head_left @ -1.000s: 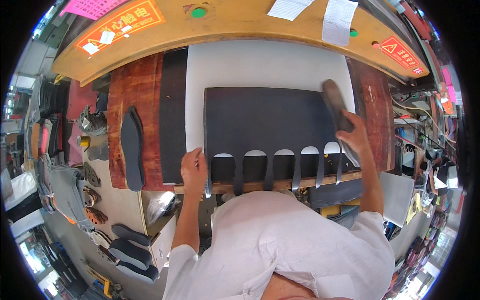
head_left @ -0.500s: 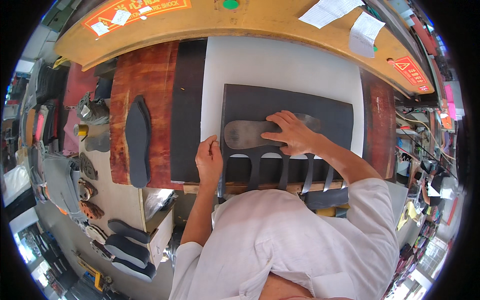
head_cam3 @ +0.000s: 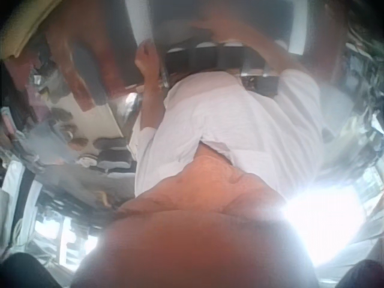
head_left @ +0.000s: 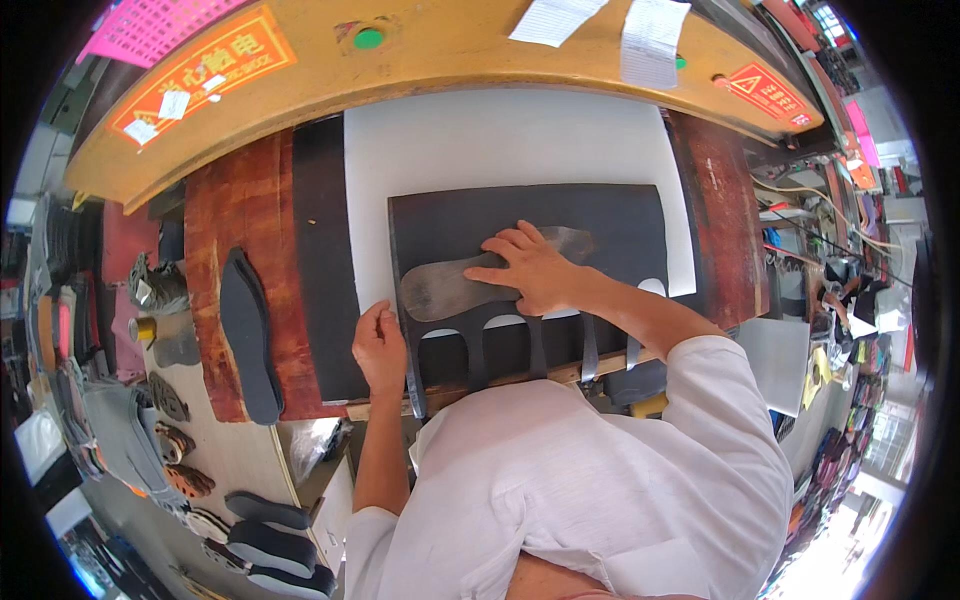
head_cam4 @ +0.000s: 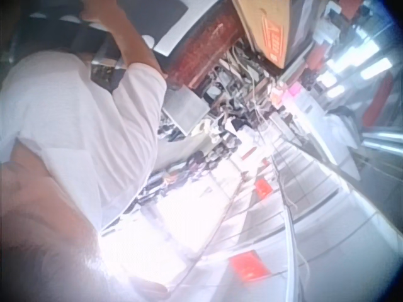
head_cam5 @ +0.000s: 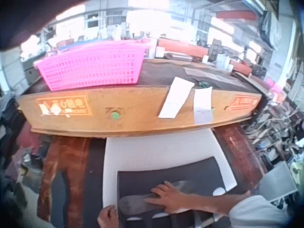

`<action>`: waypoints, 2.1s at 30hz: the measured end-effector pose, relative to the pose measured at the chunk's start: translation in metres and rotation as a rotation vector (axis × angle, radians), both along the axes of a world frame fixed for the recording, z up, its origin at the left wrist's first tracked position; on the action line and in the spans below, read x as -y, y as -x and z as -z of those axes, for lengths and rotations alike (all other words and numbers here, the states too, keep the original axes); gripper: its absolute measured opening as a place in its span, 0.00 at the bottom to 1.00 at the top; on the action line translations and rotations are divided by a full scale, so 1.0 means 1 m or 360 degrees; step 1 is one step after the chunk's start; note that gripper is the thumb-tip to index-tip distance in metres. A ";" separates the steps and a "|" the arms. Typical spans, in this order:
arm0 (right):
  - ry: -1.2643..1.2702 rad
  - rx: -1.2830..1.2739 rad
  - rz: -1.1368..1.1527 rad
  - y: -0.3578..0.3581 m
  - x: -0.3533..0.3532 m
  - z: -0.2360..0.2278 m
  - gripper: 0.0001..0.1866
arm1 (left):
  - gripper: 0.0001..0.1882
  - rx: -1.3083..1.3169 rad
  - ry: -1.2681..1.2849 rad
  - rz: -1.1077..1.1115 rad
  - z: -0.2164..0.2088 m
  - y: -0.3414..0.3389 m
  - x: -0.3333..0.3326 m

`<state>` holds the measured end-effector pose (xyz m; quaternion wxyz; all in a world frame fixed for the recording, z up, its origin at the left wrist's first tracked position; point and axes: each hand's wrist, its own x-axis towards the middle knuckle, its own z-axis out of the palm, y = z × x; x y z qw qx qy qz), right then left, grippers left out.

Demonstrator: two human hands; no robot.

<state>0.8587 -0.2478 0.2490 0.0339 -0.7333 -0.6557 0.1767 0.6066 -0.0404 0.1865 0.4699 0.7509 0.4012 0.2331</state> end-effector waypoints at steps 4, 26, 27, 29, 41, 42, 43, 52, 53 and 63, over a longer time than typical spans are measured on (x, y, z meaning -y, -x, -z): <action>-0.0023 0.0068 -0.0051 0.001 0.002 0.002 0.54 | 0.12 -0.0058 0.0024 -0.0025 0.003 -0.001 0.000; 0.0113 -0.0551 0.1546 -0.071 0.117 -0.013 0.26 | 0.53 -0.0492 -0.0665 0.0902 -0.033 -0.023 0.011; 0.0003 -0.0817 0.1645 -0.060 0.126 -0.004 0.24 | 0.56 -0.0466 -0.0715 0.0894 -0.030 -0.024 0.010; -0.0217 -0.1000 0.1758 -0.041 0.140 0.014 0.22 | 0.55 -0.0451 -0.0723 0.0913 -0.026 -0.024 0.008; -0.0629 -0.0972 0.1844 -0.010 0.154 0.042 0.15 | 0.56 -0.0463 -0.0741 0.1013 -0.026 -0.023 -0.002; -0.0642 -0.0954 0.1856 -0.010 0.154 0.044 0.15 | 0.56 -0.0469 -0.0754 0.1024 -0.027 -0.024 -0.001; -0.0659 -0.0946 0.1855 -0.009 0.155 0.045 0.14 | 0.56 -0.0477 -0.0782 0.1016 -0.027 -0.025 0.000; -0.0729 -0.0928 0.1819 -0.006 0.157 0.049 0.12 | 0.54 -0.0530 -0.0754 0.0930 -0.029 -0.025 0.008; -0.0745 -0.0937 0.1820 -0.005 0.157 0.048 0.12 | 0.54 -0.0516 -0.0754 0.0906 -0.028 -0.024 0.010; -0.0852 -0.0744 0.1770 -0.002 0.159 0.057 0.15 | 0.52 -0.0309 -0.0791 0.0761 -0.015 -0.020 0.011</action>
